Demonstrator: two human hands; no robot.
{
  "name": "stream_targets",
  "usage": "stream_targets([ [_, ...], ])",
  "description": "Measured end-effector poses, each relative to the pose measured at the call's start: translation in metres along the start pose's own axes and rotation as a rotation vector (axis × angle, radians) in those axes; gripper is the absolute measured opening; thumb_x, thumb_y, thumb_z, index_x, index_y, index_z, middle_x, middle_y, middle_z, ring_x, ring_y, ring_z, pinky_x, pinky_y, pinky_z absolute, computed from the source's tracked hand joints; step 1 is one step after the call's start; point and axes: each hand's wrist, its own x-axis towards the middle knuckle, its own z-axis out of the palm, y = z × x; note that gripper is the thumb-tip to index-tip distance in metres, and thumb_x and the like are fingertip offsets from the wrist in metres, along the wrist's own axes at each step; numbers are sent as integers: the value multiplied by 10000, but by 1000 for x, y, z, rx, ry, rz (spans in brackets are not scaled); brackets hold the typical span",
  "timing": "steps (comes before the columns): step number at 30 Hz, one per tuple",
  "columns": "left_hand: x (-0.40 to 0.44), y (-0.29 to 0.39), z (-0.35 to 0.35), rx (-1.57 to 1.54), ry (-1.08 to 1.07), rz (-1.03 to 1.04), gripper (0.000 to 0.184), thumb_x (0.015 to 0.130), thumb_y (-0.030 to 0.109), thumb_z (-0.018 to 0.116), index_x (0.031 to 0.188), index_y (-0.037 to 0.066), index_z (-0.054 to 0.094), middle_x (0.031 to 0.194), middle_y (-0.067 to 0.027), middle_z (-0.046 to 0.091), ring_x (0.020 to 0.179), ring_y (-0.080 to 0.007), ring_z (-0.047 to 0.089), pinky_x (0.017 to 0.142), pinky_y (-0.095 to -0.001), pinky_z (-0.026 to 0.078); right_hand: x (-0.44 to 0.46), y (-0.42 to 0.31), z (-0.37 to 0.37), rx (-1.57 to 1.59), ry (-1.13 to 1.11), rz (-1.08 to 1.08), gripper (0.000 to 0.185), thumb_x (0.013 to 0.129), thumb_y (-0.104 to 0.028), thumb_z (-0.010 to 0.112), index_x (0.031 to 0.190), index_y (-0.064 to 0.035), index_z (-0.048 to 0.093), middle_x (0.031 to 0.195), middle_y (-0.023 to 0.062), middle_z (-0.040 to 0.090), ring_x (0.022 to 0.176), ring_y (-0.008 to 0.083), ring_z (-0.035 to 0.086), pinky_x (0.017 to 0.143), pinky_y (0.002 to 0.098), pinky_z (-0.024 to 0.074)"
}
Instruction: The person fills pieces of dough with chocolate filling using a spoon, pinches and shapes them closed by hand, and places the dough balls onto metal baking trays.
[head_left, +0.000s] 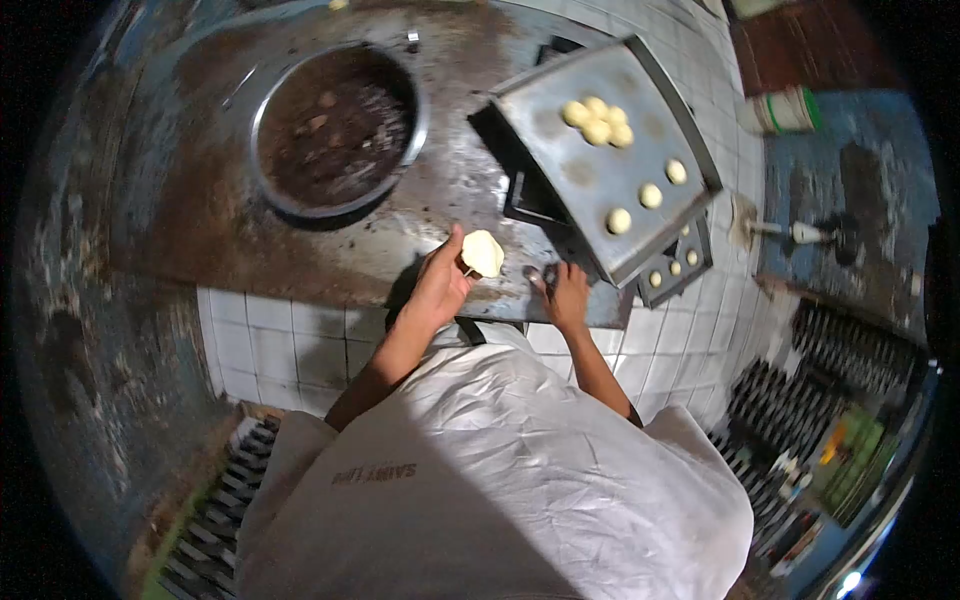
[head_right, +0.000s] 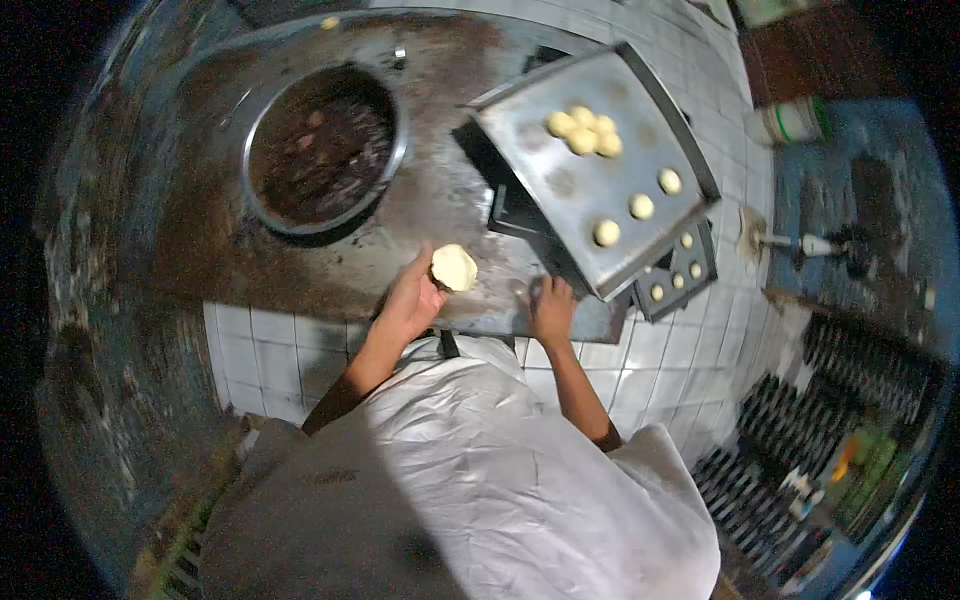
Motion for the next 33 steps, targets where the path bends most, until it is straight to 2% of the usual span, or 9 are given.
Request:
stream_targets([
  [2, -7, 30, -41, -108, -37, 17, 462, 1009, 389, 633, 1267, 10, 574, 1260, -105, 639, 1192, -228, 605, 1051, -388, 478, -18, 15, 20, -207, -133, 2, 290, 886, -158, 640, 1152, -65, 573, 1220, 153, 526, 1211, 343, 476, 987, 500, 386],
  [3, -11, 42, -58, -182, -86, 9, 422, 987, 376, 677, 1224, 35, 606, 1232, -92, 652, 1171, -220, 609, 1037, -380, 477, -21, 11, 13, -241, -55, -96, 284, 890, -100, 599, 1169, -52, 570, 1136, 173, 575, 1133, 378, 519, 897, 533, 424],
  [7, -50, 97, -95, -1, -133, 283, 411, 971, 115, 663, 1345, -16, 552, 1255, -101, 643, 1186, -215, 599, 1051, -363, 460, 26, -84, -54, 39, -182, 35, 196, 872, -38, 604, 1042, -59, 509, 871, 200, 623, 860, 455, 613, 744, 544, 484],
  [8, -52, 106, -112, -16, -120, 318, 425, 956, 27, 634, 1367, -25, 538, 1265, -100, 641, 1181, -206, 604, 1052, -370, 467, 46, -111, -68, 155, -47, -209, 153, 899, -63, 603, 1015, -69, 505, 822, 189, 626, 827, 446, 632, 685, 549, 483],
  [12, -70, 139, -153, -119, -45, 373, 432, 974, 57, 631, 1393, -5, 540, 1308, -93, 642, 1191, -207, 623, 1022, -352, 499, 126, -260, -114, -23, -32, -508, 143, 941, -184, 604, 1054, -97, 601, 915, 155, 639, 903, 387, 646, 715, 499, 521],
  [16, -84, 157, -173, -132, -39, 482, 457, 953, 85, 661, 1386, -7, 546, 1312, -92, 638, 1233, -223, 596, 1066, -379, 467, 183, -352, -68, -337, -130, -739, 358, 883, -112, 550, 1216, -151, 674, 990, 148, 684, 943, 323, 686, 731, 424, 587],
  [19, -93, 162, -190, -240, -12, 561, 454, 936, 87, 679, 1366, -4, 564, 1309, -93, 637, 1240, -228, 586, 1081, -393, 452, 215, -363, 0, -321, -93, -877, 273, 971, -168, 491, 1135, -149, 708, 1018, 147, 695, 966, 316, 691, 702, 458, 594],
  [23, -102, 159, -213, -385, -22, 627, 416, 914, 101, 709, 1305, 8, 602, 1281, -83, 647, 1210, -234, 596, 1073, -403, 456, 227, -377, 33, -400, -131, -774, 286, 1016, -262, 468, 1039, -139, 725, 988, 137, 713, 891, 327, 716, 671, 459, 600],
  [33, -99, 153, -218, -501, 7, 615, 354, 979, 193, 638, 1273, 4, 582, 1293, -106, 627, 1230, -253, 575, 1098, -413, 433, 247, -388, 58, -378, -384, -669, 179, 897, -136, 579, 982, -25, 691, 958, 199, 733, 856, 368, 728, 737, 467, 601],
])
